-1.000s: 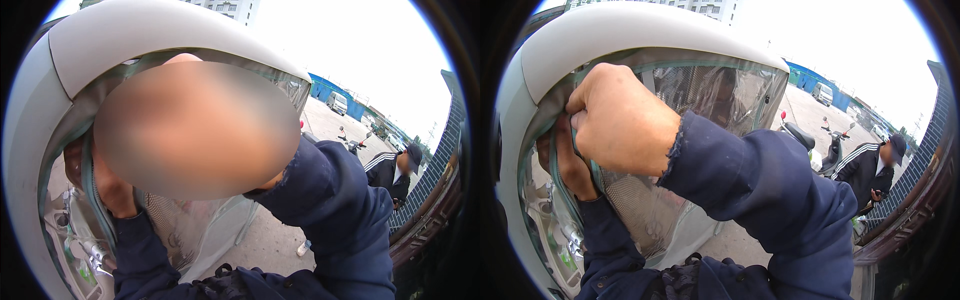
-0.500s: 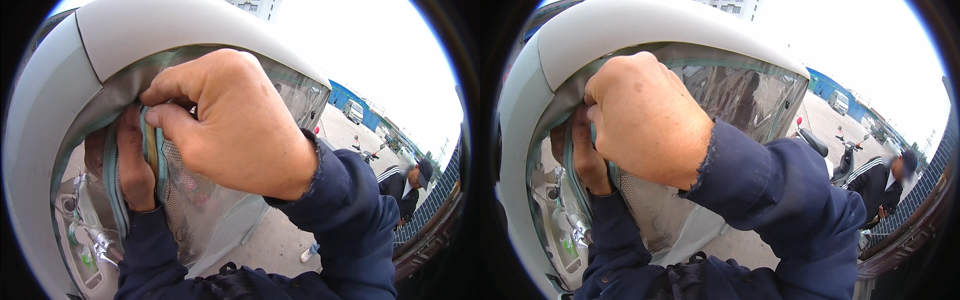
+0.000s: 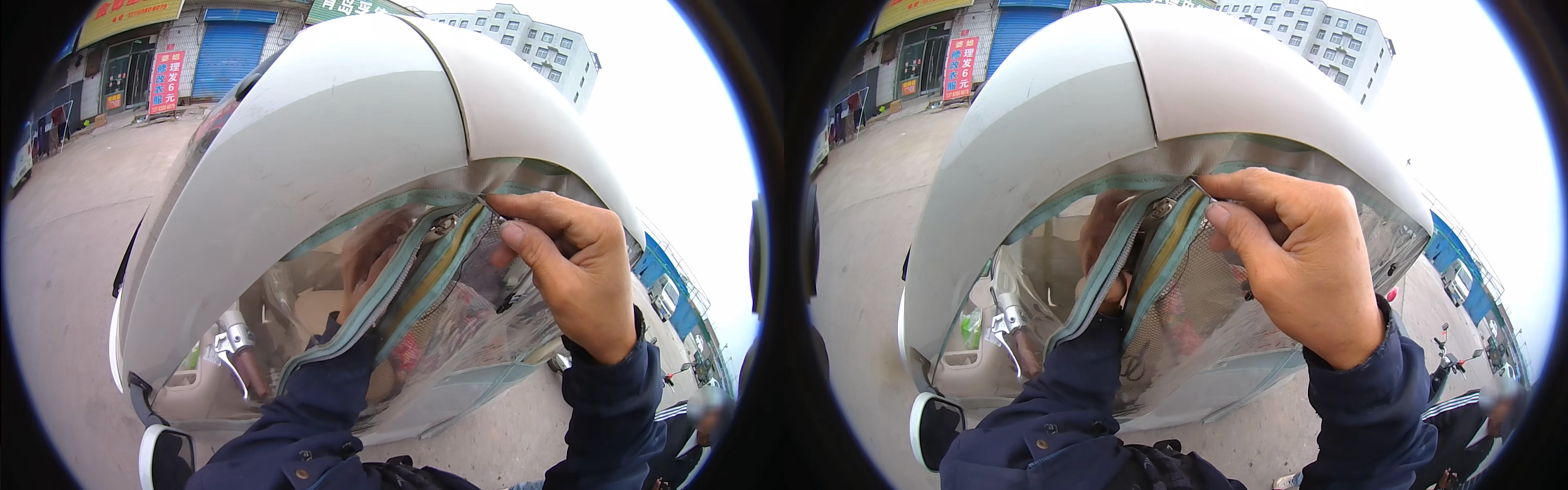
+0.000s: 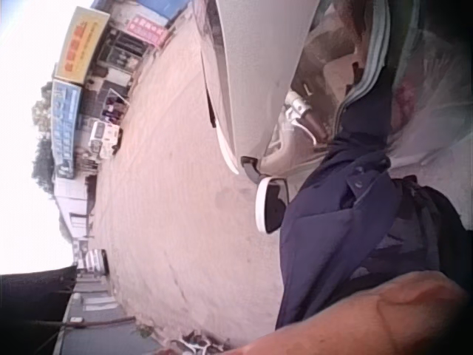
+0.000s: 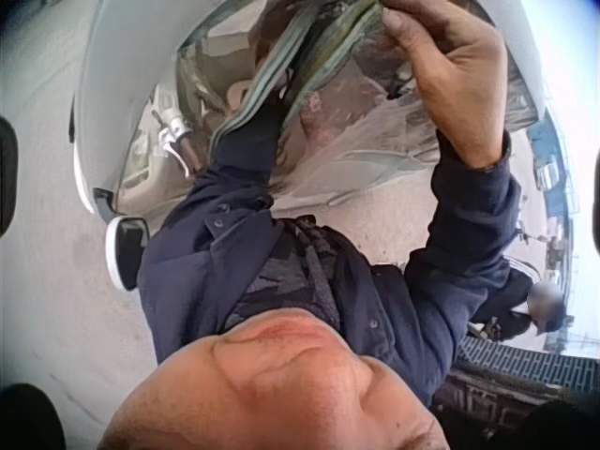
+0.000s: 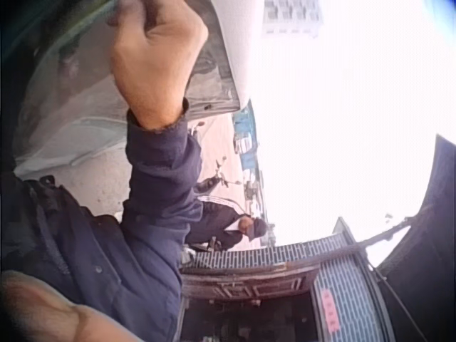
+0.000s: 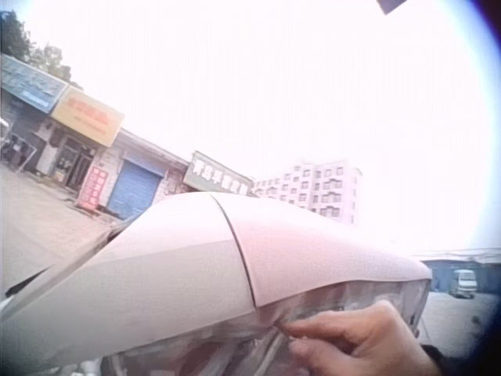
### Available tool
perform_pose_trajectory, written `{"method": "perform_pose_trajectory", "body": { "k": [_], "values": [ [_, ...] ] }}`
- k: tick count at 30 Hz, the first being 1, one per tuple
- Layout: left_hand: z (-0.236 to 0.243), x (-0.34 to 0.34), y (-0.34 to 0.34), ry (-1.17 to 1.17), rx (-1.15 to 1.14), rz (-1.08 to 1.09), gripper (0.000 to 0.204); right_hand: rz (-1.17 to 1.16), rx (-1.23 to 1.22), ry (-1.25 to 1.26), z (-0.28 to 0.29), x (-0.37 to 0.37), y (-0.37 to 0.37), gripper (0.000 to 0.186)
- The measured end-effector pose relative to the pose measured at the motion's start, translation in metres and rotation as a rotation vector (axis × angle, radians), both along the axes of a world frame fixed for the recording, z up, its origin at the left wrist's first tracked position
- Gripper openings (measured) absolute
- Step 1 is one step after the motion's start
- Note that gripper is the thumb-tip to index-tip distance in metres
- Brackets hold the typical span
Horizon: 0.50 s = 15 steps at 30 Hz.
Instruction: The person uses a small metal tool to pry and reseat the zipper tape of a transparent scooter windscreen cover along the top edge of the white fairing. They repeatedly lift the cover edge, insert the tool, and press the zipper into place, working along the seam.
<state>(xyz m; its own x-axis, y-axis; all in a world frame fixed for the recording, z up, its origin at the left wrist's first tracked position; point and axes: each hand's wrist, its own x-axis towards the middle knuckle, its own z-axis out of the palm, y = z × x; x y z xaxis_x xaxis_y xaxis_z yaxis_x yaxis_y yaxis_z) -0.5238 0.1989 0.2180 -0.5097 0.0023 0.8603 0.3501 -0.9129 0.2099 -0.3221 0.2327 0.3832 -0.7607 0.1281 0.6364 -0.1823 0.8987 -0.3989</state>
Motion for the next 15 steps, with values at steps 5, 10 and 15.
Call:
{"method": "perform_pose_trajectory", "body": {
  "k": [5,10,15],
  "values": [
    [-0.018,-0.012,-0.001,-0.060,-0.272,-0.169,0.017,0.034,0.029,0.026,0.001,0.002,-0.001,0.021],
    [-0.025,-0.021,-0.012,0.041,-0.408,0.036,0.014,0.026,0.022,0.019,0.001,0.006,-0.003,0.021],
    [-0.027,-0.021,-0.019,-0.073,-0.477,0.148,0.022,0.003,-0.024,0.026,0.001,0.003,-0.005,0.021]
  ]
}}
